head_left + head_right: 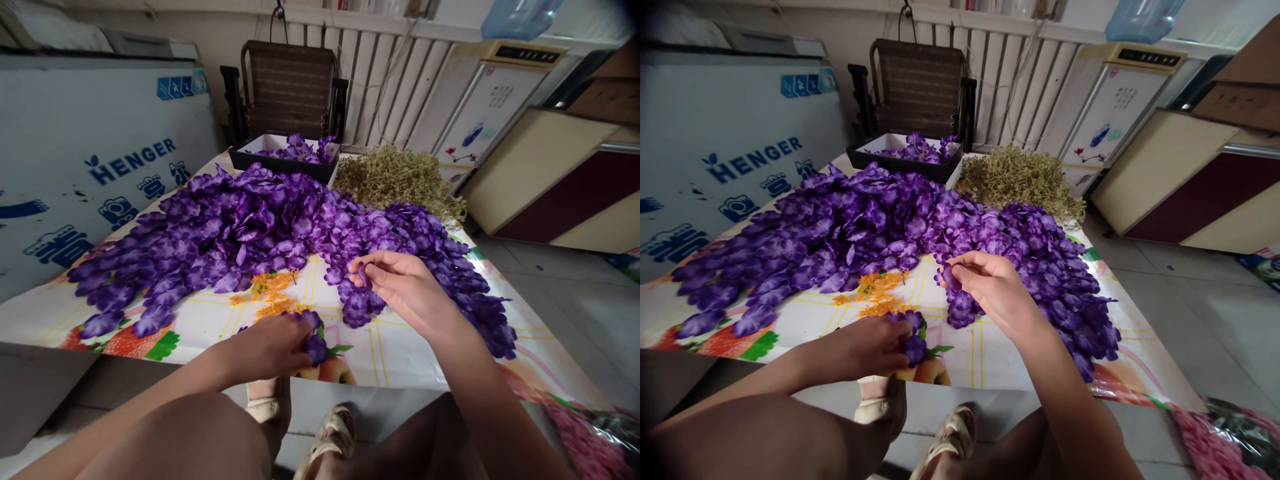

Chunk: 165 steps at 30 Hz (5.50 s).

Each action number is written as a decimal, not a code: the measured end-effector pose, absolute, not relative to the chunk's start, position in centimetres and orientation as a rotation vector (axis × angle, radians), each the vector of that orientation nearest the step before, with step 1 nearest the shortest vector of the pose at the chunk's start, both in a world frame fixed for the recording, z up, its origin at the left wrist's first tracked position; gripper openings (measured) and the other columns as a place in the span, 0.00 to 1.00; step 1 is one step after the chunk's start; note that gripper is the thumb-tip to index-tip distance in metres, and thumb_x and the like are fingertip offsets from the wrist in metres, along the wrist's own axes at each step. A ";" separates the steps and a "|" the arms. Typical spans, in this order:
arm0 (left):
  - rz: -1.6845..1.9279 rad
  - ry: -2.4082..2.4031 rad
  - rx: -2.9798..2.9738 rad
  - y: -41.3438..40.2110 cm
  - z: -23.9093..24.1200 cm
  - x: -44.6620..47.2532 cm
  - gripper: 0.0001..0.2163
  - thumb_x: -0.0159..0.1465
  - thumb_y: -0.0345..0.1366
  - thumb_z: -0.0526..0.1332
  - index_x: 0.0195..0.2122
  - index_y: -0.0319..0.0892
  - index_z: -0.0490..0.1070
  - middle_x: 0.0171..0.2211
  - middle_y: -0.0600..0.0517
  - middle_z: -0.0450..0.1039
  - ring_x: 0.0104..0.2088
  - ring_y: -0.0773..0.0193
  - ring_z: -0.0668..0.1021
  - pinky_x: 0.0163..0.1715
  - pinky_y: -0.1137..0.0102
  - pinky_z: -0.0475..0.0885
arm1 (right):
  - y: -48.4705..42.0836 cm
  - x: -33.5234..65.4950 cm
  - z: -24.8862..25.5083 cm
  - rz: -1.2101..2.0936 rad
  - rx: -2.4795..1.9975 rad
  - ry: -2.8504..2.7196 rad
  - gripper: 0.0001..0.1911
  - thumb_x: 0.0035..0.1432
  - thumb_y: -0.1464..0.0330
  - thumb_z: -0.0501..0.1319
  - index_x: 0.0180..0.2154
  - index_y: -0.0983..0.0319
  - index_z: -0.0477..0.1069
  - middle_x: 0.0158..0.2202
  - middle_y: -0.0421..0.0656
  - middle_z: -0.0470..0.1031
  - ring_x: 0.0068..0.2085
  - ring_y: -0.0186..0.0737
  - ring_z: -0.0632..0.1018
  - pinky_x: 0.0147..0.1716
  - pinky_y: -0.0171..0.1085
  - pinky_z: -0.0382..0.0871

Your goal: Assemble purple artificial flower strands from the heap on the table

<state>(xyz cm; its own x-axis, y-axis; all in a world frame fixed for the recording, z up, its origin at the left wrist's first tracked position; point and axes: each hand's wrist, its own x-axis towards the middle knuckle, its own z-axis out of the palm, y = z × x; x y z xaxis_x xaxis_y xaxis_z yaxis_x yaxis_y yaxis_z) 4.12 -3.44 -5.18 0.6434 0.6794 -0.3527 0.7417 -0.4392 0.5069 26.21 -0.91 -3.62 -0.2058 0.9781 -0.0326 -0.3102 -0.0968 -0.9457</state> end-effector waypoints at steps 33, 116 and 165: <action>-0.303 1.642 2.284 -4.3 -4.8 0.2 0.13 0.65 0.44 0.51 0.39 0.42 0.69 0.25 0.48 0.75 0.28 0.52 0.77 0.25 0.67 0.62 | -0.4 26.3 -4.5 1.665 -0.943 -1.107 0.09 0.48 0.67 0.68 0.31 0.62 0.71 0.19 0.33 0.69 0.18 0.28 0.71 0.23 0.32 0.67; 0.534 1.118 1.622 -5.2 -2.7 3.2 0.13 0.65 0.41 0.53 0.30 0.38 0.69 0.18 0.59 0.59 0.15 0.74 0.60 0.11 0.77 0.52 | -3.5 21.0 -4.1 1.569 -1.067 -1.379 0.03 0.47 0.70 0.66 0.28 0.62 0.75 0.27 0.39 0.76 0.29 0.34 0.74 0.31 0.34 0.66; 0.753 1.215 1.569 -5.0 -3.6 2.6 0.10 0.59 0.33 0.54 0.21 0.38 0.69 0.19 0.56 0.67 0.22 0.70 0.67 0.21 0.77 0.61 | -4.2 20.4 -5.4 0.954 -1.032 -1.927 0.16 0.59 0.79 0.50 0.46 0.57 0.56 0.37 0.40 0.67 0.35 0.36 0.75 0.32 0.35 0.69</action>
